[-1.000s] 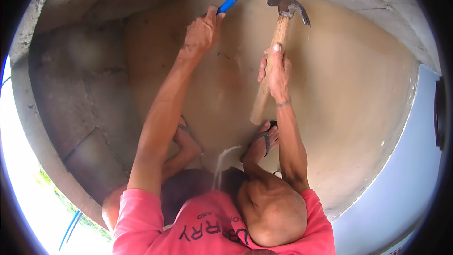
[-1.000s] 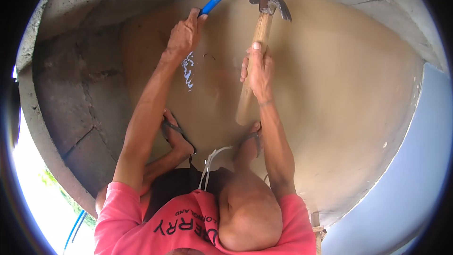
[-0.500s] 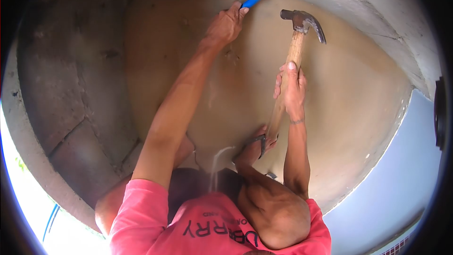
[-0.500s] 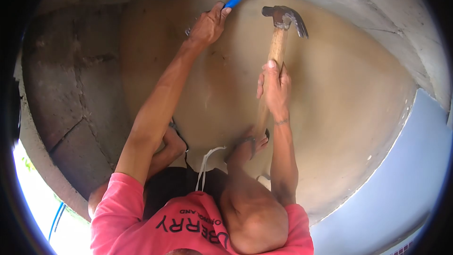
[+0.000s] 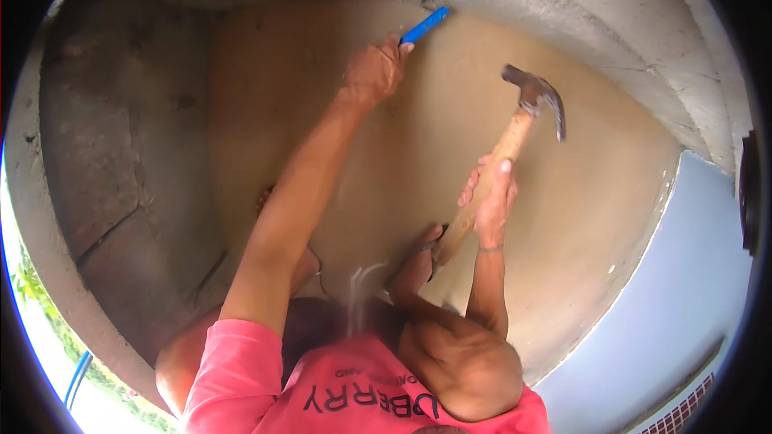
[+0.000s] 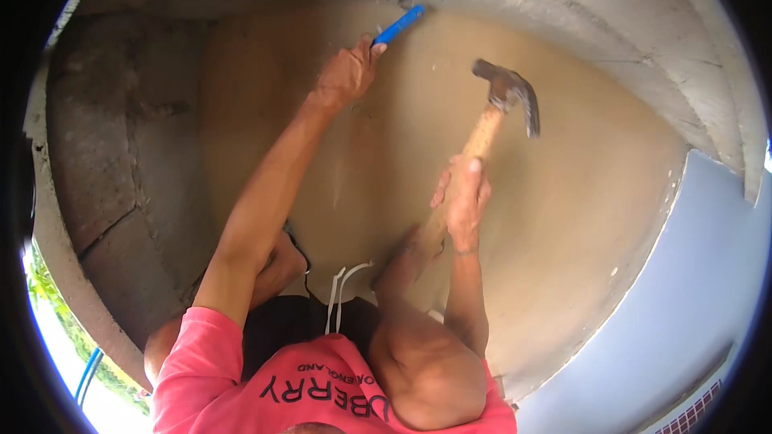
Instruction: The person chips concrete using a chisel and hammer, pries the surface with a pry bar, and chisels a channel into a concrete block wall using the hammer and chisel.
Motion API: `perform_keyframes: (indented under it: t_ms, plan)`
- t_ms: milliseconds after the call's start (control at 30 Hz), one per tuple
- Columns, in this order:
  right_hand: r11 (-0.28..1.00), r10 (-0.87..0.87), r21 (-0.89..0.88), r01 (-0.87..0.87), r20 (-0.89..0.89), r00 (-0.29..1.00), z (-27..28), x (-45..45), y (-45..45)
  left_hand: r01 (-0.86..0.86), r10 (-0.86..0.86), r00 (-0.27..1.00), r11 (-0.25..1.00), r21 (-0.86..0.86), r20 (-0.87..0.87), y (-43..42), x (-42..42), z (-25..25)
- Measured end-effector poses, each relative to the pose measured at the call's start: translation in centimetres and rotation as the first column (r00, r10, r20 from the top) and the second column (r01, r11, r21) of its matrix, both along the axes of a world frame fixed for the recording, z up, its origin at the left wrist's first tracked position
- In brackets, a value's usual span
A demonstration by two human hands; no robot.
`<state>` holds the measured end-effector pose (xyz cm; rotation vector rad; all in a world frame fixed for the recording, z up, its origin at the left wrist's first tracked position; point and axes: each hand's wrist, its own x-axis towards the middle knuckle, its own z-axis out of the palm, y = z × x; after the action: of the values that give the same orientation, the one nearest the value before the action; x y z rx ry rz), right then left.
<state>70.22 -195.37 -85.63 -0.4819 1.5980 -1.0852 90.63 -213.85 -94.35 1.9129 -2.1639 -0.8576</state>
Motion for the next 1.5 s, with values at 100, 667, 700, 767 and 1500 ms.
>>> perform_keyframes:
  t_ms: [100,667,700,767,1500]
  plan:
    - [0.976,-0.153,-0.163,0.146,-0.028,0.988,3.7,-2.4,1.5,0.186,-0.186,0.979,0.983,0.012,0.082,2.7,0.3,6.5]
    - [0.837,-0.263,-0.176,-0.517,-0.960,-0.099,39.2,-15.4,-12.7,0.290,-0.407,0.913,0.669,-0.684,-0.012,-1.4,8.1,48.8]
    - [0.856,-0.204,-0.049,-0.515,-0.947,-0.249,40.2,-15.5,-13.8,0.289,-0.352,0.934,0.647,-0.706,0.059,-2.9,7.9,48.7]
    - [0.842,-0.125,0.103,-0.529,-0.917,-0.378,40.8,-18.3,-16.1,0.335,-0.437,0.895,0.528,-0.780,0.088,-6.2,6.8,46.7]
    - [0.698,0.244,0.308,-0.646,-0.951,-0.190,41.0,-15.6,-38.8,0.040,-0.088,0.996,0.528,-0.848,-0.007,-10.2,4.3,41.7]
